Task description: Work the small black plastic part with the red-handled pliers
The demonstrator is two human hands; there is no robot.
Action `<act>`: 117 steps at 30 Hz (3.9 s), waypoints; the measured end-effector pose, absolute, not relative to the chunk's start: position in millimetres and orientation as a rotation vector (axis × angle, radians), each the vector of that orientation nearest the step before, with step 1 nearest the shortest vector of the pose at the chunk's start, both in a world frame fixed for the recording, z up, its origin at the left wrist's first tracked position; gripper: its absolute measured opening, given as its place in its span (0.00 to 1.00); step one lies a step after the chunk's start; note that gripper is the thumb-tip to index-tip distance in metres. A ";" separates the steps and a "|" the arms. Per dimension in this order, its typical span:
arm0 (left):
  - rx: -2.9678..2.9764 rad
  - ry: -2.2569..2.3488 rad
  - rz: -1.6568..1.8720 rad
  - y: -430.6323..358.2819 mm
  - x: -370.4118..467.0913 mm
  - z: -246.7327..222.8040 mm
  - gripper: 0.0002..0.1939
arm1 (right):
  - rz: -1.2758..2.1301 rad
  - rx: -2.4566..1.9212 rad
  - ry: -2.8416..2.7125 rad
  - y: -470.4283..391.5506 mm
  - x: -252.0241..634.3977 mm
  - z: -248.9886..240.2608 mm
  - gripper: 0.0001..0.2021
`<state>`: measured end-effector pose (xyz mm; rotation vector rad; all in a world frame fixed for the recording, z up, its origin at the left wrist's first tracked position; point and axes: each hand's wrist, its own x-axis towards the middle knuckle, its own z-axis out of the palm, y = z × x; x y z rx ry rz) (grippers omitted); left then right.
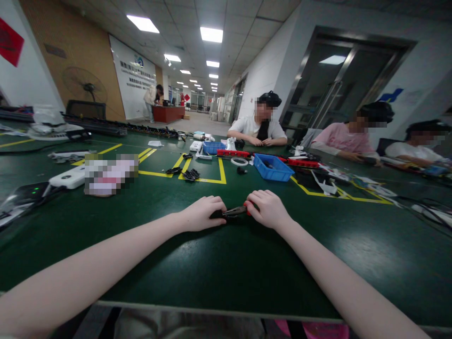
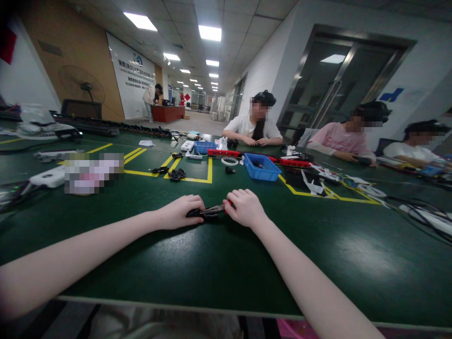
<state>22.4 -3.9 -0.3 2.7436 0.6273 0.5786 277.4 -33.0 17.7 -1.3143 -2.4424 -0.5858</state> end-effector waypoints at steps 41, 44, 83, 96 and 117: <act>2.759 0.642 0.570 -4.3 23.3 -0.8 0.08 | -0.566 -1.200 -2.493 -34.4 274.1 16.6 0.19; 2.762 0.635 0.573 -4.7 22.9 -0.2 0.08 | -0.571 -1.218 -2.495 -34.1 275.2 16.1 0.19; 2.580 0.640 0.659 -0.8 22.0 -3.3 0.12 | -0.496 -1.232 -2.429 -33.0 286.5 19.2 0.19; 2.327 0.563 0.722 6.7 21.5 -7.8 0.12 | -0.484 -1.204 -2.351 -33.0 286.5 17.7 0.17; 2.265 0.635 0.723 7.8 22.4 -8.1 0.12 | -0.519 -1.229 -2.424 -31.8 283.8 15.6 0.18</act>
